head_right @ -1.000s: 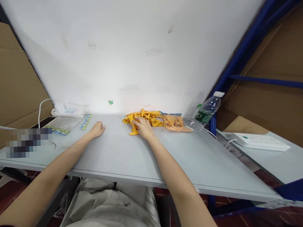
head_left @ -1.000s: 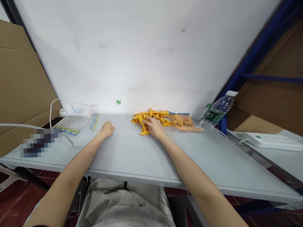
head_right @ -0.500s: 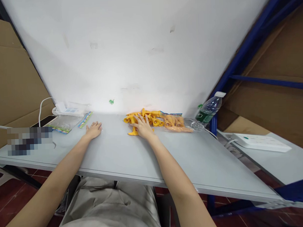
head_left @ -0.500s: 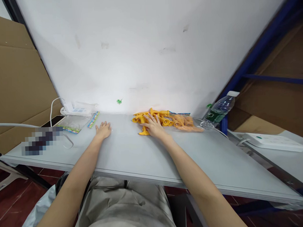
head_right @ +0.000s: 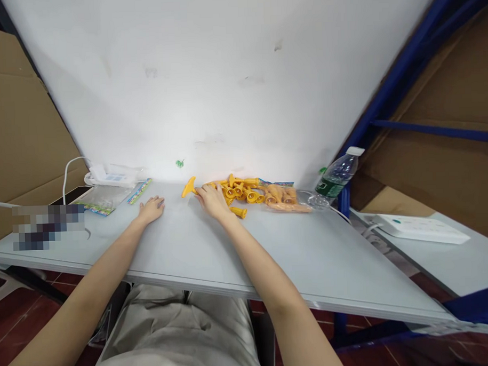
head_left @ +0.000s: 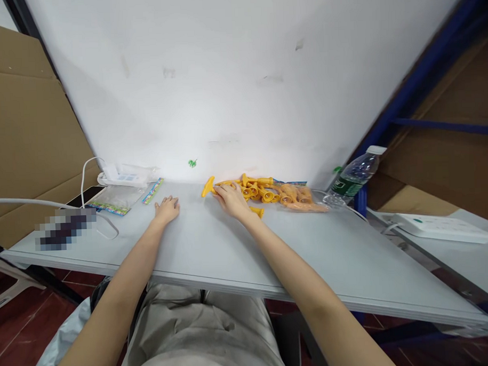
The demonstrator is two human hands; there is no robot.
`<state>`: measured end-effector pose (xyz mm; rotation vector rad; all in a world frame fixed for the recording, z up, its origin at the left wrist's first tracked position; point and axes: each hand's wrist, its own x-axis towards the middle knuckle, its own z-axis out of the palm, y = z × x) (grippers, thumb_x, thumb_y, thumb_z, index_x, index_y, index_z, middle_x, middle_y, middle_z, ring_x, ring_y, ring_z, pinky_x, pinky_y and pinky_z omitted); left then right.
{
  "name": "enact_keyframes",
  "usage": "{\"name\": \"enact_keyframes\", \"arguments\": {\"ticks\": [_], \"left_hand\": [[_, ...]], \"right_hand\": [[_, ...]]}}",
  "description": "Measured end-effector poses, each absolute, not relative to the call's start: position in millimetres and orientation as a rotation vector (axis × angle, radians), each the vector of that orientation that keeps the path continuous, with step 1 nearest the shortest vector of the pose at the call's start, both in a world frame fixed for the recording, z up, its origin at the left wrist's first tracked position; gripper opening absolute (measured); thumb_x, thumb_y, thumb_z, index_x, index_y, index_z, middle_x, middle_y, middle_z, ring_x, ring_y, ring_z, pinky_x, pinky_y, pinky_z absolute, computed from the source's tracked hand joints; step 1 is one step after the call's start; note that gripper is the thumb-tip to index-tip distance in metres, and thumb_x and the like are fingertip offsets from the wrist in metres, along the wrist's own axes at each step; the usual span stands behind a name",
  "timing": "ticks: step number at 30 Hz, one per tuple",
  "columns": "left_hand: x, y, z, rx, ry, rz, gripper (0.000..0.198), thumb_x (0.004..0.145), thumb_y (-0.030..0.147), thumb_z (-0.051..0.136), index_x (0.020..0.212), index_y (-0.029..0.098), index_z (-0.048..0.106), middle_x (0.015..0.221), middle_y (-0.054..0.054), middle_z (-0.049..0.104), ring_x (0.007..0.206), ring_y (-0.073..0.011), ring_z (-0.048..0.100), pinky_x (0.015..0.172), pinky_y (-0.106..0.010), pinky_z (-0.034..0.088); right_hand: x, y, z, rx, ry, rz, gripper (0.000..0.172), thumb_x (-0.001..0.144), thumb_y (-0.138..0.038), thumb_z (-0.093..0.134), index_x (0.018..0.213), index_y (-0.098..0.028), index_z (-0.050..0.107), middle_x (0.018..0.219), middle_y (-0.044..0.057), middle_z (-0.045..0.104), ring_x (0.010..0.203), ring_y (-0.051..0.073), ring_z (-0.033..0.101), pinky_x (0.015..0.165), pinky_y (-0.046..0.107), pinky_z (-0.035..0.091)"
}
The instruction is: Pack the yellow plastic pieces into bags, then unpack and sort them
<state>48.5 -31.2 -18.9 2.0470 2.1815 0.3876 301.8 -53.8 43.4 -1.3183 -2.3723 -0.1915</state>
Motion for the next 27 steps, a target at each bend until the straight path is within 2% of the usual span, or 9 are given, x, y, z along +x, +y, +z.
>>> {"name": "enact_keyframes", "arguments": {"ticks": [3,6,12,15,18,22,24,27], "left_hand": [[48,-31,-19,2.058,2.176,0.371,0.045,0.093,0.032,0.036,0.135,0.028,0.053,0.154,-0.009,0.038,0.143,-0.0296,0.031,0.112,-0.063,0.025],[47,-30,-18,2.074,2.165,0.377,0.043,0.093,0.031,0.037,0.133,0.028,0.054,0.153,-0.01,0.039,0.142,-0.0303,0.033,0.111,-0.063,0.026],[47,-29,-18,2.085,2.128,0.387,0.043,0.094,0.026,0.036,0.133,0.023,0.053,0.153,-0.011,0.038,0.143,-0.0281,0.032,0.112,-0.065,0.021],[47,-29,-19,2.109,2.11,0.427,0.042,0.093,0.021,0.035,0.129,0.022,0.056,0.15,-0.011,0.044,0.141,-0.0259,0.036,0.114,-0.063,0.021],[46,-28,-20,2.137,2.093,0.518,0.044,0.089,0.012,0.035,0.123,0.021,0.061,0.141,-0.01,0.054,0.135,-0.0229,0.044,0.116,-0.056,0.024],[45,-27,-20,2.118,2.104,0.638,0.051,0.079,0.002,0.038,0.12,0.019,0.064,0.132,-0.008,0.062,0.124,-0.02,0.055,0.113,-0.039,0.034],[47,-28,-18,2.134,2.083,0.726,0.05,0.081,0.004,0.038,0.122,0.017,0.063,0.13,-0.008,0.063,0.121,-0.0197,0.057,0.109,-0.033,0.04],[56,-32,-12,2.249,1.974,0.811,0.042,0.088,0.015,0.037,0.122,0.015,0.063,0.127,-0.009,0.064,0.12,-0.0208,0.057,0.108,-0.034,0.041]], "right_hand": [[285,-54,46,-1.486,-2.455,-0.096,0.036,0.099,-0.027,0.032,0.116,-0.017,0.061,0.114,0.013,0.065,0.104,0.026,0.058,0.099,0.044,0.03],[277,-50,40,-1.614,-2.558,-0.048,0.036,0.098,-0.026,0.031,0.109,-0.016,0.065,0.115,0.015,0.065,0.102,0.027,0.059,0.093,0.044,0.032],[278,-48,25,-1.652,-2.585,-0.057,0.037,0.098,-0.029,0.034,0.12,-0.02,0.063,0.12,0.014,0.063,0.107,0.027,0.059,0.094,0.045,0.031],[283,-52,25,-1.652,-2.531,-0.002,0.036,0.096,-0.032,0.039,0.123,-0.02,0.061,0.127,0.014,0.061,0.115,0.029,0.056,0.098,0.047,0.03],[291,-57,30,-1.7,-2.486,0.081,0.037,0.092,-0.037,0.048,0.121,-0.018,0.061,0.13,0.015,0.059,0.12,0.03,0.052,0.101,0.049,0.031],[304,-61,39,-1.793,-2.481,0.164,0.042,0.085,-0.04,0.057,0.121,-0.018,0.06,0.131,0.014,0.058,0.124,0.033,0.049,0.101,0.049,0.034],[309,-61,42,-1.812,-2.481,0.189,0.044,0.082,-0.038,0.06,0.122,-0.019,0.06,0.132,0.014,0.059,0.124,0.033,0.05,0.1,0.047,0.035],[313,-60,44,-1.804,-2.481,0.201,0.038,0.08,-0.03,0.061,0.116,-0.019,0.063,0.124,0.013,0.063,0.115,0.032,0.056,0.095,0.043,0.039]]}}
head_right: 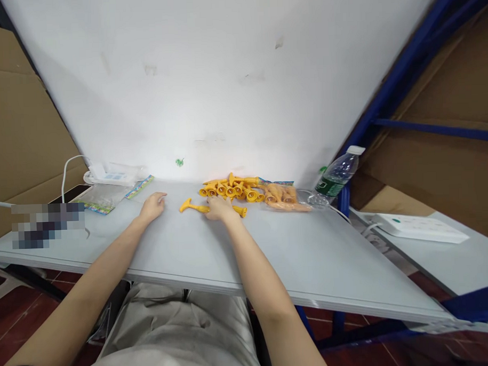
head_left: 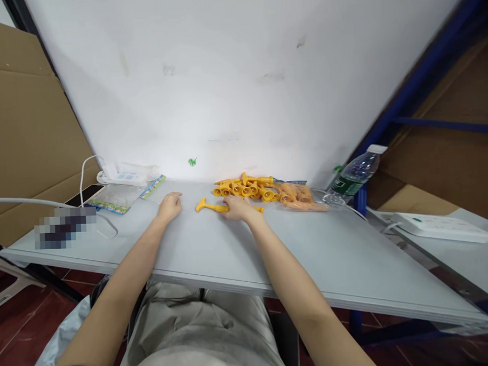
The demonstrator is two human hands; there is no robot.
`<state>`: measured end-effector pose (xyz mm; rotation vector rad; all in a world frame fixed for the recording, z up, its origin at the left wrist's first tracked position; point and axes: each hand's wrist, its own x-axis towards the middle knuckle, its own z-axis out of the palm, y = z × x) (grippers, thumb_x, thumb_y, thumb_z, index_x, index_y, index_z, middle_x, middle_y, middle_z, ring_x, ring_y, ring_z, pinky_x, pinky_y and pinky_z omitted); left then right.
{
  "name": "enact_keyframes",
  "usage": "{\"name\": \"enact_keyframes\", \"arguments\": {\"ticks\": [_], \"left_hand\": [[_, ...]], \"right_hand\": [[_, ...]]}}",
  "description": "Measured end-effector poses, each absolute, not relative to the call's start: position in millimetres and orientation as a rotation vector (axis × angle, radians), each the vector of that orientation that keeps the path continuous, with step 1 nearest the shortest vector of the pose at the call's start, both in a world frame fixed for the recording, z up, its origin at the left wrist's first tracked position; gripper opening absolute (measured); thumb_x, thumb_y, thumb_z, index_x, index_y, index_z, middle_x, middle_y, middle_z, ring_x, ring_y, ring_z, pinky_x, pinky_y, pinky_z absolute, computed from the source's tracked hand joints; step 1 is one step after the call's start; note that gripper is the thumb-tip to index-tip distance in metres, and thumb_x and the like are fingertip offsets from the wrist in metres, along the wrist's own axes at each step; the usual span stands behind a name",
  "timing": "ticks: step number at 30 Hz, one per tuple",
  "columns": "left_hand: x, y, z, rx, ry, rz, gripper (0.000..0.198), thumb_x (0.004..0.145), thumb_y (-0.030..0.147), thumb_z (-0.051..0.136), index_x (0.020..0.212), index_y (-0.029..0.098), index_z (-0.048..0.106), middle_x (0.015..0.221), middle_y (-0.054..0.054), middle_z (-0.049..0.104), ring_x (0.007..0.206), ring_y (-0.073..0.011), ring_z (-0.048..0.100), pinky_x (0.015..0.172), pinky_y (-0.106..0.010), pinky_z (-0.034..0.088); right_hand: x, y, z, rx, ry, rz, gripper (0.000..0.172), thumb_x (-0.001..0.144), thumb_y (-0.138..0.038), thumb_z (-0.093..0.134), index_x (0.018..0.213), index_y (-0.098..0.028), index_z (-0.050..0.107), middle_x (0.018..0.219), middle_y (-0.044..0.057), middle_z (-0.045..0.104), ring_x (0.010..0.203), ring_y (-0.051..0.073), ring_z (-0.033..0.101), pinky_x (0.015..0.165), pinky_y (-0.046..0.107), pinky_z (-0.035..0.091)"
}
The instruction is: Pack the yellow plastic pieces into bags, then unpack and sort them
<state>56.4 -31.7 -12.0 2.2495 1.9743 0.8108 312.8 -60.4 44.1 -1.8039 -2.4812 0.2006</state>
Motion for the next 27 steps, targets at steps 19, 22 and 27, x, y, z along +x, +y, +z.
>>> {"name": "enact_keyframes", "arguments": {"ticks": [19,22,27], "left_hand": [[103,-53,-1,2.619,1.936,0.412,0.027,0.088,0.017,0.041,0.103,0.014,0.063,0.107,-0.014,0.066,0.1,-0.0248,0.064,0.094,-0.039,0.042],[105,-54,-6,2.735,1.781,0.56,0.026,0.087,0.014,0.043,0.105,0.017,0.061,0.109,-0.012,0.067,0.102,-0.0227,0.063,0.104,-0.041,0.037],[102,-54,-10,2.71,1.655,0.771,0.016,0.086,0.018,0.047,0.088,0.021,0.063,0.102,-0.006,0.069,0.098,-0.0205,0.064,0.117,-0.052,0.018]], "right_hand": [[295,-56,24,-1.648,-2.356,0.104,0.025,0.09,-0.024,0.051,0.11,-0.014,0.063,0.116,0.013,0.065,0.105,0.024,0.061,0.085,0.03,0.042],[286,-56,16,-1.583,-2.291,0.103,0.025,0.089,-0.023,0.053,0.11,-0.014,0.063,0.114,0.013,0.065,0.104,0.023,0.06,0.087,0.03,0.042],[277,-50,-2,-1.426,-2.296,0.25,0.025,0.085,-0.019,0.058,0.108,-0.013,0.065,0.105,0.011,0.066,0.096,0.02,0.06,0.083,0.028,0.043]]}}
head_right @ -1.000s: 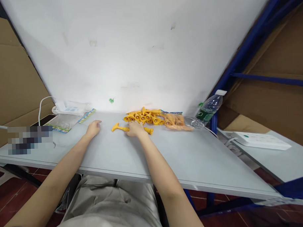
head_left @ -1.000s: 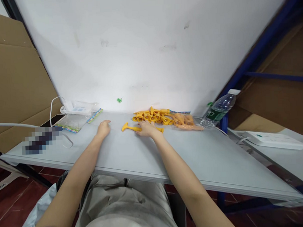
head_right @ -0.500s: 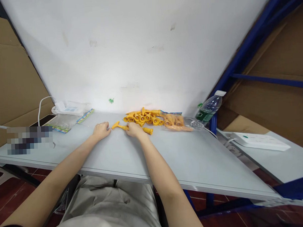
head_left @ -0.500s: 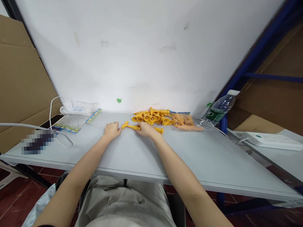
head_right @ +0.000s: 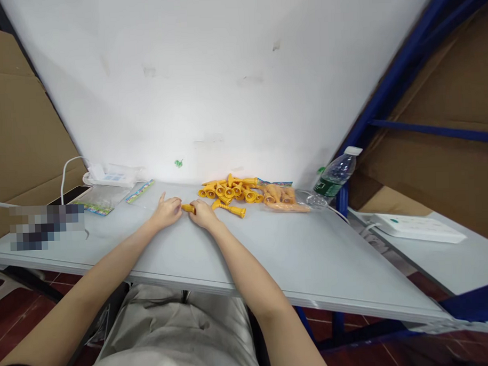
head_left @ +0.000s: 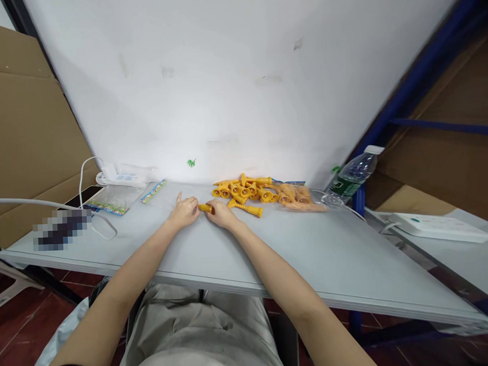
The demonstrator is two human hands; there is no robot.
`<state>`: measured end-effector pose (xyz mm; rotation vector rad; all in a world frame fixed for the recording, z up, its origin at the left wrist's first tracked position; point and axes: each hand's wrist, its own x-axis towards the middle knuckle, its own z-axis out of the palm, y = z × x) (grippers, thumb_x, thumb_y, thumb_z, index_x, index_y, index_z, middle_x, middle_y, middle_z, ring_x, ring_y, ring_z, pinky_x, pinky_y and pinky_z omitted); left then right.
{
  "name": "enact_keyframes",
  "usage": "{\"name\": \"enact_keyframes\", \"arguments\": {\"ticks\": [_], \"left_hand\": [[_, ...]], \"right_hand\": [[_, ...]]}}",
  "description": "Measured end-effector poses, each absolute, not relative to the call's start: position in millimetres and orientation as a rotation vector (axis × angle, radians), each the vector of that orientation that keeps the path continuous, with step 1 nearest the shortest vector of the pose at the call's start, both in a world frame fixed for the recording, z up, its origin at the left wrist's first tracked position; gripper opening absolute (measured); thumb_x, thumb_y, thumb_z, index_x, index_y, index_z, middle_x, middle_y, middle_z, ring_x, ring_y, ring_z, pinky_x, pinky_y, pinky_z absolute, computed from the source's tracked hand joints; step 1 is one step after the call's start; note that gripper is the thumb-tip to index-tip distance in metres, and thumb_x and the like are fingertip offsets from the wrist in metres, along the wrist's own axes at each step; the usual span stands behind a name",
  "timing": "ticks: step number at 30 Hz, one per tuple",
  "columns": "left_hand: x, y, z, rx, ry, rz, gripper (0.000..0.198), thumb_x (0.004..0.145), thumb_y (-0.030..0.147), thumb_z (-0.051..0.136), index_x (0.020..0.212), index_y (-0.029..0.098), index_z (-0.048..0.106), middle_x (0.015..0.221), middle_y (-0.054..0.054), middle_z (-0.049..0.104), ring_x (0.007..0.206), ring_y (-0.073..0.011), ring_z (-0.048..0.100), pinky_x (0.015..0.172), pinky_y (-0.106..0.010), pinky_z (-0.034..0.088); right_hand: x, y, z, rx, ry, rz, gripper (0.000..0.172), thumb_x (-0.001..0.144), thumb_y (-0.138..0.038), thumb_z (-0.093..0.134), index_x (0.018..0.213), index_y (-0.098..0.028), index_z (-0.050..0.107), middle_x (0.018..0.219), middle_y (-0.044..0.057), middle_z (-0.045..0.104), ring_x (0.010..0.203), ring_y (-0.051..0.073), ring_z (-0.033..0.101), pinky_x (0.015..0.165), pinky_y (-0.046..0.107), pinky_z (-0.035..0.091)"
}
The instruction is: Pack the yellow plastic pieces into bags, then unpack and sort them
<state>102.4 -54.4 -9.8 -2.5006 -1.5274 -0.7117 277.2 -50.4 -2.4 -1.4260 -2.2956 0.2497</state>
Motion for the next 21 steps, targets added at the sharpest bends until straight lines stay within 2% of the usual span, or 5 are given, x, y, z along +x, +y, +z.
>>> {"name": "enact_keyframes", "arguments": {"ticks": [3,6,9,13,21], "left_hand": [[88,-49,-7,-2.298,-1.824,-0.941,0.015,0.086,0.026,0.05,0.093,0.021,0.063,0.109,-0.008,0.069,0.108,-0.0257,0.061,0.115,-0.057,0.017],[63,-40,-4,-1.925,-2.182,-1.118,0.029,0.085,0.024,0.052,0.113,0.018,0.059,0.125,-0.015,0.062,0.123,-0.0318,0.053,0.112,-0.059,0.021],[38,-31,-6,-1.679,-2.442,-1.181,0.035,0.085,0.023,0.052,0.119,0.014,0.053,0.131,-0.022,0.057,0.13,-0.0345,0.046,0.109,-0.056,0.027],[22,-19,-14,-1.619,-2.577,-1.387,0.029,0.086,0.02,0.051,0.113,0.012,0.053,0.125,-0.024,0.06,0.124,-0.0322,0.053,0.105,-0.049,0.034],[20,-4,-22,-1.509,-2.48,-2.069,0.011,0.082,0.02,0.053,0.092,0.019,0.058,0.102,-0.01,0.069,0.106,-0.0239,0.062,0.097,-0.037,0.044]], "right_hand": [[280,-46,-10,-1.332,-2.275,0.335,0.028,0.083,-0.019,0.061,0.109,-0.012,0.065,0.102,0.011,0.065,0.092,0.019,0.06,0.083,0.029,0.044],[287,-42,-14,-1.269,-2.219,0.446,0.038,0.079,-0.019,0.065,0.116,-0.012,0.063,0.101,0.009,0.064,0.088,0.017,0.059,0.082,0.029,0.046],[292,-39,-14,-1.255,-2.152,0.584,0.041,0.078,-0.018,0.065,0.118,-0.013,0.062,0.095,0.007,0.065,0.081,0.015,0.059,0.079,0.029,0.047],[293,-38,-10,-1.26,-2.061,0.667,0.039,0.076,-0.025,0.07,0.112,-0.012,0.066,0.089,0.006,0.066,0.077,0.016,0.058,0.075,0.029,0.047],[278,-40,0,-1.123,-1.968,0.741,0.043,0.073,-0.036,0.072,0.108,-0.013,0.07,0.078,0.002,0.064,0.071,0.015,0.056,0.07,0.028,0.046]]}}
